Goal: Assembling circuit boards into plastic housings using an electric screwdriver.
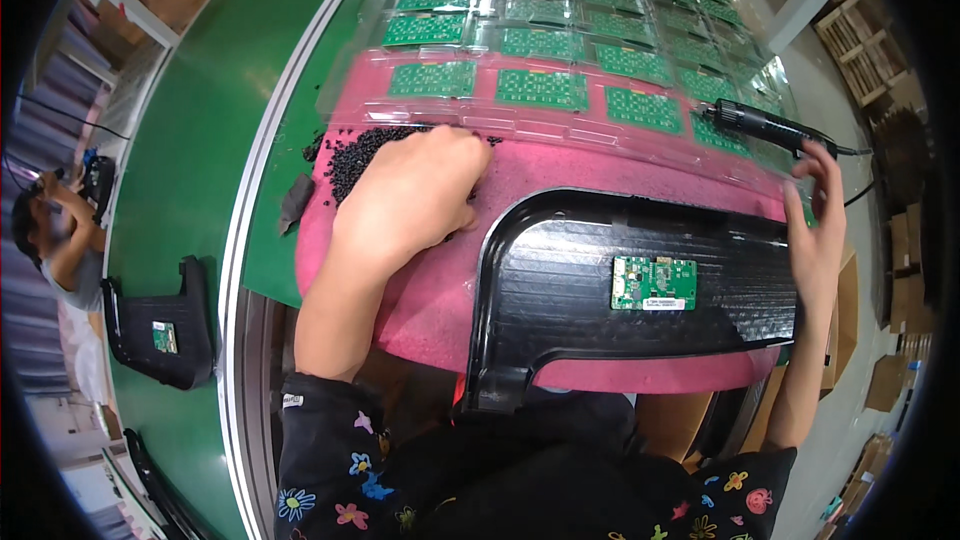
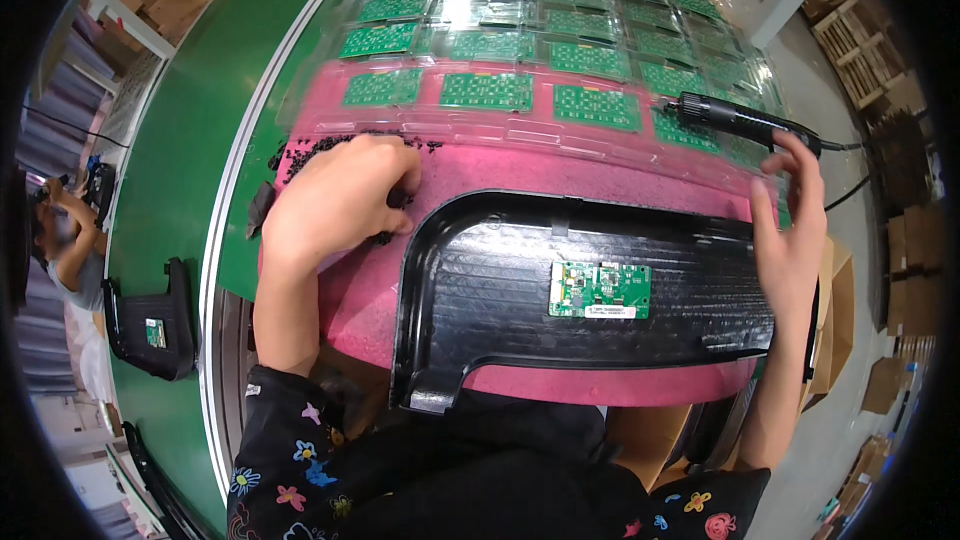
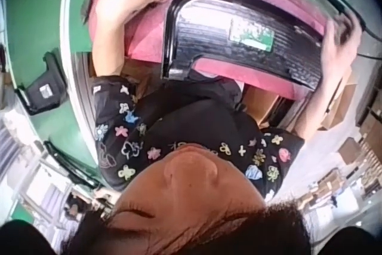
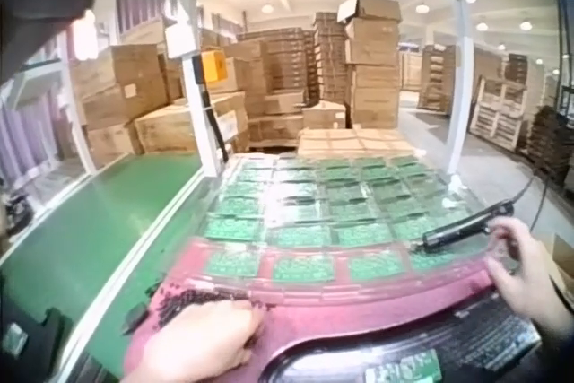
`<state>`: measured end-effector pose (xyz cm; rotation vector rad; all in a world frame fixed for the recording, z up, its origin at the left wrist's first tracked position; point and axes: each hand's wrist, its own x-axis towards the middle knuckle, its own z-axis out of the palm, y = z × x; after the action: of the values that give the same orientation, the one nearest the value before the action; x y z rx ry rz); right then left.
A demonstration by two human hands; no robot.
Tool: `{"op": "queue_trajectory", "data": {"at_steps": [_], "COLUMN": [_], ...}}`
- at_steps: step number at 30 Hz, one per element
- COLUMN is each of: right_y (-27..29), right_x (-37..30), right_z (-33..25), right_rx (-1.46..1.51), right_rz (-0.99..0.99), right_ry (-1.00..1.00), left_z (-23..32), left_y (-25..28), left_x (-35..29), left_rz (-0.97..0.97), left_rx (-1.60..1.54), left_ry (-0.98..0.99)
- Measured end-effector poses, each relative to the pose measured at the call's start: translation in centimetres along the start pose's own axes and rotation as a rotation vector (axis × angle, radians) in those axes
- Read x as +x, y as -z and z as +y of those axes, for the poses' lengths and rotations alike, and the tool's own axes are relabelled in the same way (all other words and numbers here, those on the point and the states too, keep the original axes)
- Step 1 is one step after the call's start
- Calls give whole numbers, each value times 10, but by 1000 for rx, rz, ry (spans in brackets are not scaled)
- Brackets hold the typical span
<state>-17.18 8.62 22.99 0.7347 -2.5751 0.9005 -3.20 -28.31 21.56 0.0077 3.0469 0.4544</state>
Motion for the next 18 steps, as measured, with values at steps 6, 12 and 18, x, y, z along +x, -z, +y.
{"op": "queue_trajectory", "data": {"at_steps": [6, 12, 18], "right_y": [-21, -48, -14], "right_x": [77, 75, 35], "right_z": [30, 15, -71], "right_rx": [-50, 227, 1044], "right_rz": [-291, -140, 255], "right_ry": [-445, -431, 100], "left_z": [3, -1, 3], "left_y": [-14, -14, -4], "left_x": [6, 8, 12], "left_rz": [41, 44, 184], "left_rx": [12, -14, -156], "left_ry": [-68, -14, -47]}}
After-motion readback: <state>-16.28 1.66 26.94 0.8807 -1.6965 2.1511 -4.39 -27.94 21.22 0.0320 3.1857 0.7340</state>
